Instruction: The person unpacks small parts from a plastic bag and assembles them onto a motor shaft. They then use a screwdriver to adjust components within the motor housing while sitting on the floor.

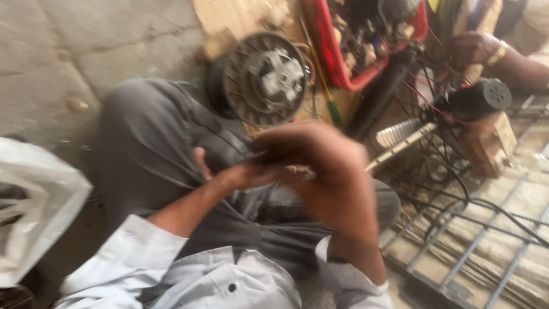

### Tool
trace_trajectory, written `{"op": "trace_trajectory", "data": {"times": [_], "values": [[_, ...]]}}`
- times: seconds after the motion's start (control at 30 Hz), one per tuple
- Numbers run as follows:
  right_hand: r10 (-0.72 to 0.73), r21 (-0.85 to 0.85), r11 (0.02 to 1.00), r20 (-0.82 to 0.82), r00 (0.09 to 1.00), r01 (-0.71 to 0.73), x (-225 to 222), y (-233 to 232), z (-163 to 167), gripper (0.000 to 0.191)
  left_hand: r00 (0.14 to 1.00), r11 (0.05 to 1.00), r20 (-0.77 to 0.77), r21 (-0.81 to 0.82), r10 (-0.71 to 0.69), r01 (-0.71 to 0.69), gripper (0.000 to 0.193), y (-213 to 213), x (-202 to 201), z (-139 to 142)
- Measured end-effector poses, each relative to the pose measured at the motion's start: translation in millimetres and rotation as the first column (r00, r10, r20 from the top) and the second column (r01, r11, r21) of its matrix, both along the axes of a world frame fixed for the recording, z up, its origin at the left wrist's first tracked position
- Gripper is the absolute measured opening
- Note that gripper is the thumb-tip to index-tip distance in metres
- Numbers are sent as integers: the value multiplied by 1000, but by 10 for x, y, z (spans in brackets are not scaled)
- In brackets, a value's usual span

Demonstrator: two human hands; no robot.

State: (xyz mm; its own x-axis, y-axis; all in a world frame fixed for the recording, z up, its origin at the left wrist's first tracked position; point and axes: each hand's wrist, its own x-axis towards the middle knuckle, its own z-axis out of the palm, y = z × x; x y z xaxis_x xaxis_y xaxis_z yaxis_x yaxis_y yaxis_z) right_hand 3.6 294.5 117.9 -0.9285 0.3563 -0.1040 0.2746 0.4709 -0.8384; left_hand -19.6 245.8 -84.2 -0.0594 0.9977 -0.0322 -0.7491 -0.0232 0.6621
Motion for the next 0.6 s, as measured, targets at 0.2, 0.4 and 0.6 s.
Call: {"op": "trace_trajectory", "data": {"times": [0.2, 0.4, 0.6], "values": [[-542, -120, 832, 25, 840, 541, 1063, 650, -465, 43, 977, 997, -206, 49, -46, 57, 89, 108, 14, -109], [-451, 354, 838, 21, 892, 415, 1327, 570, -1037, 45, 980, 992, -196, 114, -31, 54, 88, 196, 84, -84], [-474, 430, 805, 53, 879, 408, 1236, 627, -1145, 39, 990, 993, -87, 36, -111, 114, 82, 256, 127, -186]]}}
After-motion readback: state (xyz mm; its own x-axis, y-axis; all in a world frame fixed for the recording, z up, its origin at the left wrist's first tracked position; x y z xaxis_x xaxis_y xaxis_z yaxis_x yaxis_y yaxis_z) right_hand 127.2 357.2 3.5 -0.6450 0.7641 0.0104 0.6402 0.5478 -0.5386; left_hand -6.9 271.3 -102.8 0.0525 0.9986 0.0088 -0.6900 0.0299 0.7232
